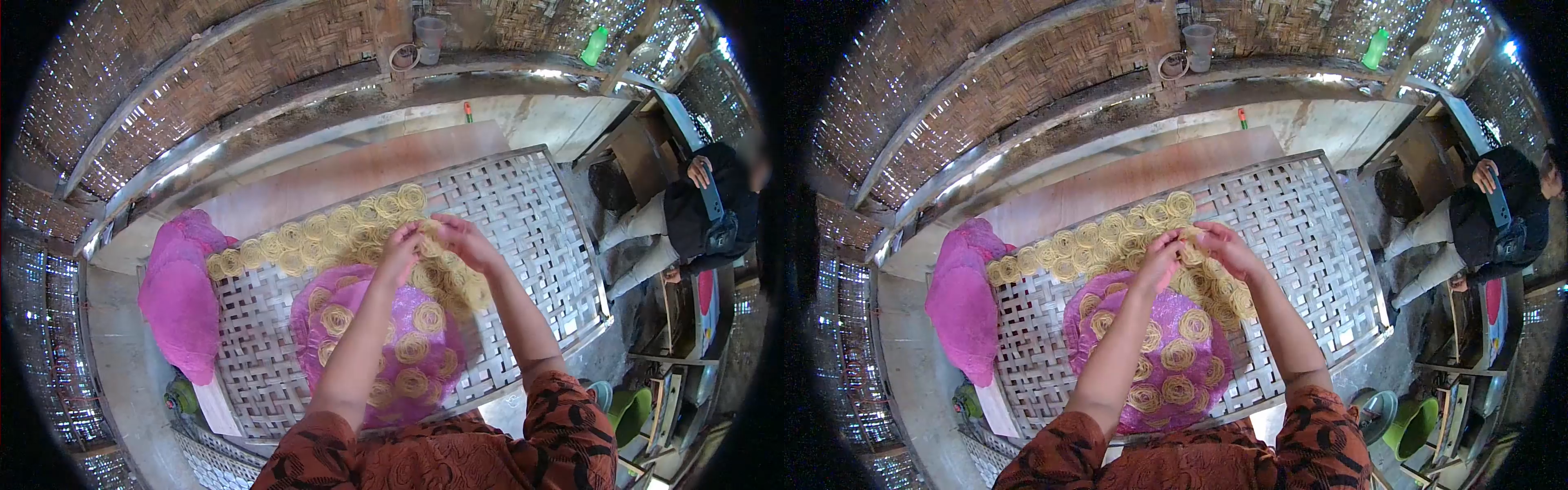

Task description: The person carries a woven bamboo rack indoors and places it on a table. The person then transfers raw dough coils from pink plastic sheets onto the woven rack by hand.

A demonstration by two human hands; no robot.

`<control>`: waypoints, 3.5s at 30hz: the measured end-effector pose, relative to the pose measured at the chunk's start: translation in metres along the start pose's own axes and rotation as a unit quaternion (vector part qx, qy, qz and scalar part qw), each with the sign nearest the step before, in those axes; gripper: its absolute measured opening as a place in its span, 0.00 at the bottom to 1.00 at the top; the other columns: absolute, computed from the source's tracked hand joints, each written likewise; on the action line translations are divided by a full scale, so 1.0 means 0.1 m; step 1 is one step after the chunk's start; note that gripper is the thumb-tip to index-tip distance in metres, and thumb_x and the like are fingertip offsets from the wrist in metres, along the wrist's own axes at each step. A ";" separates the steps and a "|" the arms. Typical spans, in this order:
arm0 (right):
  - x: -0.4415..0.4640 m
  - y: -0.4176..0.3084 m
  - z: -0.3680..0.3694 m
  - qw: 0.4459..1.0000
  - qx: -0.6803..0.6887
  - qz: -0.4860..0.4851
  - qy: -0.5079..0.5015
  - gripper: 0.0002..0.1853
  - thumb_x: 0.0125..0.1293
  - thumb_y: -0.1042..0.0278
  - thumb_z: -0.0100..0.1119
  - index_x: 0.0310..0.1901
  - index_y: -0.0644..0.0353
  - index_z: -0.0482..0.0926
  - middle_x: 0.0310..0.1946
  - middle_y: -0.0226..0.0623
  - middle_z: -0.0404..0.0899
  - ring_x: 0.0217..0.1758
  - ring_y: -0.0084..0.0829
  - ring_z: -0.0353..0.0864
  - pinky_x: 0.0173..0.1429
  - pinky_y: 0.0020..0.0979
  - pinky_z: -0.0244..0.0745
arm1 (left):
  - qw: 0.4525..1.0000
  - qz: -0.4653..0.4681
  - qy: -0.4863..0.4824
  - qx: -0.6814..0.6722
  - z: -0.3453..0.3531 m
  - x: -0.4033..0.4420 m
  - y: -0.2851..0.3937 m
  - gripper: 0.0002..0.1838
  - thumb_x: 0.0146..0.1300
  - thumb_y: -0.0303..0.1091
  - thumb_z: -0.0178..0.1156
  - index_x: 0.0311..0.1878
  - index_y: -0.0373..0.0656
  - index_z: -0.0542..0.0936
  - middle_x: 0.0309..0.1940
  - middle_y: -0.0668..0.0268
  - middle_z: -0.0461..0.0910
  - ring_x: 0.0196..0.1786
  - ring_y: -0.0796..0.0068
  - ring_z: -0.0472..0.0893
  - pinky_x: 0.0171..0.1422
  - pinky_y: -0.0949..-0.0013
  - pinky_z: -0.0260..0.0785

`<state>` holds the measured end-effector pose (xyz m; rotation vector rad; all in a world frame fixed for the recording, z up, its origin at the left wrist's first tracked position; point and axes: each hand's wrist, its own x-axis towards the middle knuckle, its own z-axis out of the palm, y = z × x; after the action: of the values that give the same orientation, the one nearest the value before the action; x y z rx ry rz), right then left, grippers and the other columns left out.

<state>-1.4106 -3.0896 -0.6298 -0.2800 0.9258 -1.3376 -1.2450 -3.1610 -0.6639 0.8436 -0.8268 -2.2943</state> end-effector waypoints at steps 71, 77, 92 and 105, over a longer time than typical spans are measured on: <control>-0.61 0.42 -0.33 0.373 -0.880 -0.252 0.149 0.35 0.56 0.75 0.49 0.68 0.61 0.55 0.61 0.57 0.66 0.59 0.46 0.72 0.63 0.40 0.66 | 0.781 0.061 0.048 0.620 -0.78 -1.90 -0.03 0.16 0.60 0.25 0.55 0.52 0.38 0.76 0.44 0.52 0.80 0.51 0.58 0.79 0.59 0.61 0.69; -1.11 1.57 0.18 0.554 -0.737 -0.285 -0.262 0.21 0.57 0.68 0.53 0.54 0.63 0.73 0.60 0.45 0.67 0.60 0.43 0.69 0.60 0.41 0.66 | 0.562 0.124 0.002 0.818 -0.95 -2.27 -0.46 0.23 0.51 0.28 0.57 0.54 0.41 0.74 0.56 0.66 0.72 0.63 0.60 0.66 0.65 0.51 0.58; -0.73 0.44 -0.46 0.878 -0.460 -0.131 0.036 0.10 0.64 0.74 0.56 0.45 0.64 0.81 0.36 0.33 0.84 0.39 0.21 0.79 0.43 0.27 0.75 | 0.653 0.008 -0.086 0.753 -0.71 -2.47 -0.18 0.08 0.61 0.35 0.57 0.38 0.41 0.77 0.33 0.57 0.79 0.40 0.52 0.78 0.44 0.59 0.71; 0.20 0.05 -1.03 0.655 -0.680 -0.266 0.194 0.20 0.67 0.65 0.50 0.57 0.66 0.72 0.51 0.55 0.75 0.57 0.50 0.74 0.58 0.36 0.70 | 0.904 -0.013 -0.197 0.380 -0.01 -1.14 0.33 0.07 0.64 0.33 0.59 0.40 0.41 0.73 0.35 0.71 0.75 0.39 0.81 0.74 0.43 0.74 0.70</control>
<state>-1.4812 -3.0730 -0.7065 -1.5683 2.2582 -0.9174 -1.1612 -3.1067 -0.5994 0.6807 -1.9777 -2.1832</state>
